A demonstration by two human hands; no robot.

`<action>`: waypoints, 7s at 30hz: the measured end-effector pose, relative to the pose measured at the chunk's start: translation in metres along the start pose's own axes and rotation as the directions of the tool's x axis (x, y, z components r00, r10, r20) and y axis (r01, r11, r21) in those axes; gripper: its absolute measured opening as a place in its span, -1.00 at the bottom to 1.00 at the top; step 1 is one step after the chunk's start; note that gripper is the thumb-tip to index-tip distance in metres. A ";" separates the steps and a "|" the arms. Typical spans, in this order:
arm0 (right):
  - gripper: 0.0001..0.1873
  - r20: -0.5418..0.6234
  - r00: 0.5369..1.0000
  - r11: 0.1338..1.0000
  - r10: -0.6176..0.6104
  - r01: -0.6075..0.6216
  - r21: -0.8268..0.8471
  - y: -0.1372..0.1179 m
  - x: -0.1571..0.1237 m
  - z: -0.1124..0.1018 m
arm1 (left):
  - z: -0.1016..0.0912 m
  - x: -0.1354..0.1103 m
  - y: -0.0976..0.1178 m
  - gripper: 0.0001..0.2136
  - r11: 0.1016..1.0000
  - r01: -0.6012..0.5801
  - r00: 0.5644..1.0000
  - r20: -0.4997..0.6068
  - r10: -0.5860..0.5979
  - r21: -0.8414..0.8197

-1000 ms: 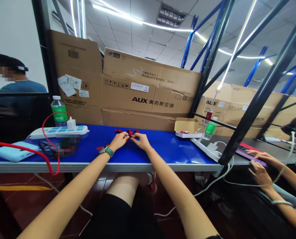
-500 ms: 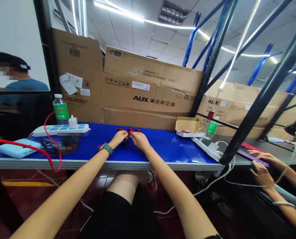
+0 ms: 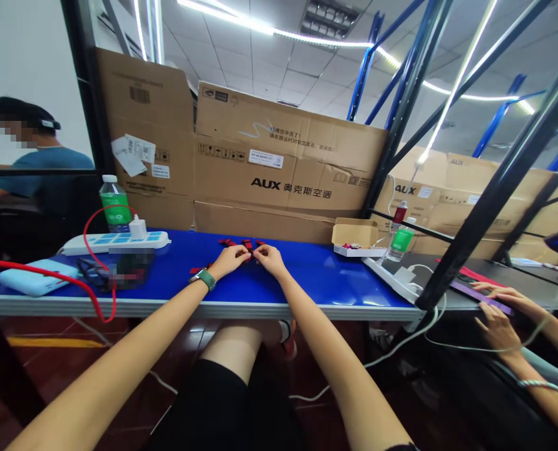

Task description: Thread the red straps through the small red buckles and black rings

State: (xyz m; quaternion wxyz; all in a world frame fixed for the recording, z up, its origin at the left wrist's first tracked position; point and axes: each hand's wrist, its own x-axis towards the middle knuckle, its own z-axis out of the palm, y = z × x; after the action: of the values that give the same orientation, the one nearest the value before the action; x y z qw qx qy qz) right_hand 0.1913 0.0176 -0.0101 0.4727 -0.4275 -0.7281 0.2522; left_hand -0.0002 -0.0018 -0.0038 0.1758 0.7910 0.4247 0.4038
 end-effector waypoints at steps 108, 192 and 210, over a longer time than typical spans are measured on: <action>-0.69 0.246 0.944 0.642 -0.221 0.331 -0.691 -0.042 -0.025 -0.004 | -0.016 -0.008 0.001 -0.63 0.998 -0.018 0.998 -0.055 0.015 -0.053; -0.79 0.120 0.939 0.788 -0.323 0.337 -0.515 -0.026 -0.018 -0.001 | -0.008 0.001 -0.024 -0.63 0.946 -0.046 0.995 -0.095 0.016 -0.320; -0.74 0.092 0.945 0.849 -0.312 0.321 -0.420 -0.021 -0.013 0.001 | -0.009 0.002 -0.018 -0.66 0.946 -0.093 0.980 -0.194 0.032 -0.312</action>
State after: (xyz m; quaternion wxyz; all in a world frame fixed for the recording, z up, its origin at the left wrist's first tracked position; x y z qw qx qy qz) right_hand 0.1846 -0.0037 -0.0004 0.3946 -0.3925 -0.8308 0.0087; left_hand -0.0165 0.0097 -0.0081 0.2479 0.7239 0.3429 0.5449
